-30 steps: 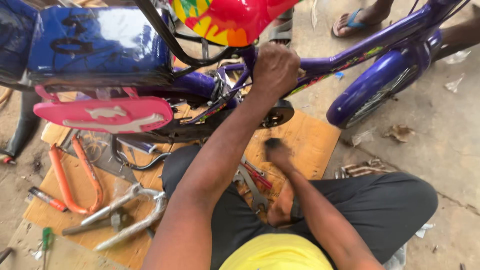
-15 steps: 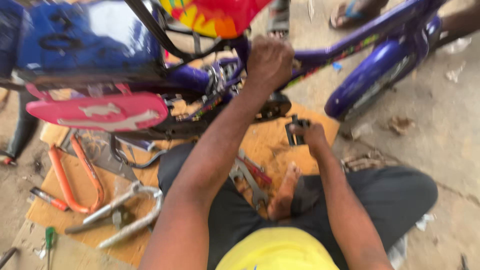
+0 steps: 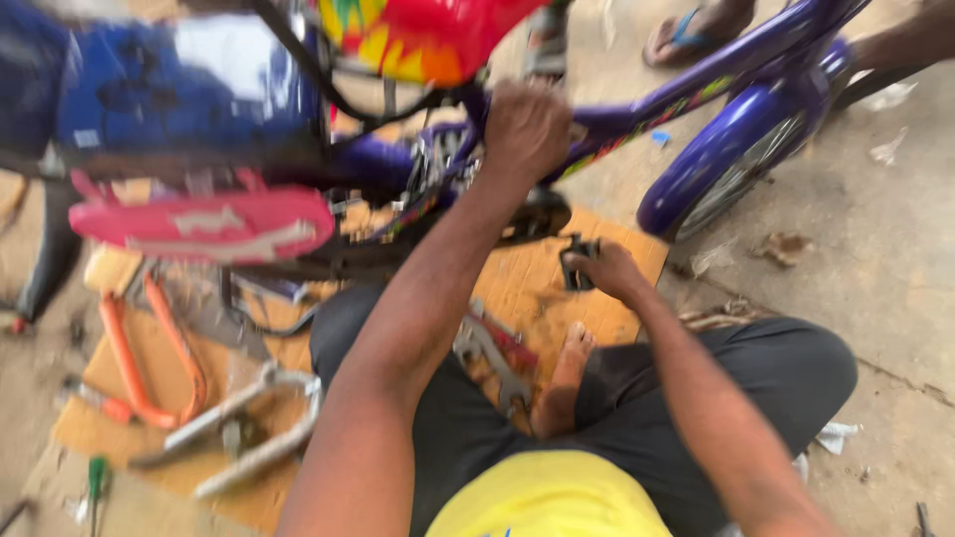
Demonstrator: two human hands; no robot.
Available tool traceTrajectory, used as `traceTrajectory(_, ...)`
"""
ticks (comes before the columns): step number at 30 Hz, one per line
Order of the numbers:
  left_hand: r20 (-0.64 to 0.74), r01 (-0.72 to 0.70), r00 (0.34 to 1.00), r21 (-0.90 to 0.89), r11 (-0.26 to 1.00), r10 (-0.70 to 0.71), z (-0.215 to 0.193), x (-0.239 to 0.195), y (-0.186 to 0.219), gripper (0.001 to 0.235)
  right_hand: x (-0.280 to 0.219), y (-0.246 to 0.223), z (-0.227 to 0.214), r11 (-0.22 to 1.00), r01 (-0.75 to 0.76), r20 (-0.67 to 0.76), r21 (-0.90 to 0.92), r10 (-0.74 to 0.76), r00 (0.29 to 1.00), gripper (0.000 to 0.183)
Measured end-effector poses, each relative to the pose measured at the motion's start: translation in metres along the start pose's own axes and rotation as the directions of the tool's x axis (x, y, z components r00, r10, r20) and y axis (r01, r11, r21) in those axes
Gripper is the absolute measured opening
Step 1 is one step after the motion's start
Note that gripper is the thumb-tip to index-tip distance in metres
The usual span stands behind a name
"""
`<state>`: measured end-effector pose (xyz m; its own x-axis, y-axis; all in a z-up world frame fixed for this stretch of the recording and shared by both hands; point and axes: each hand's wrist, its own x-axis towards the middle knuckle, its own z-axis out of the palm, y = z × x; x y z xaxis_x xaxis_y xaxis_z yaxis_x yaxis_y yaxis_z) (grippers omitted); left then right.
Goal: The person repairs a purple bicycle by adjusting the crankset and pedals using a screwdriver and wrench. They tighten bolts on the crank arm, rotate the pedals to check alignment, and make adjustments to the chainring area.
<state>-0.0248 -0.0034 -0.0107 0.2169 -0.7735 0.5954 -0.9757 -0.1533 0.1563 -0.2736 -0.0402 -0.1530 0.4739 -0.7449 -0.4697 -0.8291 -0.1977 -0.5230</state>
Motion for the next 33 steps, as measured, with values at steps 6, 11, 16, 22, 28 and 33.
traceTrajectory(6,0.215,0.062,0.974,0.040,0.997,-0.069,-0.005,-0.003,0.005,0.046,0.034,-0.043,-0.125,0.913,0.000,-0.048,0.407,0.021,0.999,0.050)
traceTrajectory(11,0.241,0.044,0.969,0.063,0.997,-0.058,-0.004,-0.002,0.002,0.046,0.065,-0.083,-0.131,0.354,0.103,-0.084,0.930,-0.069,0.994,0.033)
traceTrajectory(16,0.249,0.009,0.967,0.183,0.983,-0.056,-0.004,0.005,0.000,0.021,0.109,-0.081,-0.108,-0.071,0.226,-0.236,0.972,-0.219,0.947,0.022)
traceTrajectory(22,0.219,0.026,0.975,0.068,0.997,-0.040,-0.020,-0.005,0.000,0.023,0.132,-0.060,-0.101,-0.144,0.245,-0.273,0.959,-0.227,0.935,0.015)
traceTrajectory(28,0.391,0.040,0.919,0.031,0.999,-0.049,-0.048,0.002,0.005,0.039,0.070,-0.087,-0.129,-0.120,0.358,-0.376,0.926,-0.221,0.900,0.015)
traceTrajectory(33,0.025,-0.055,0.998,-0.041,0.998,0.056,-0.079,0.003,0.015,0.045,-0.004,-0.134,-0.182,-0.144,0.638,-0.640,0.757,-0.363,0.677,0.031)
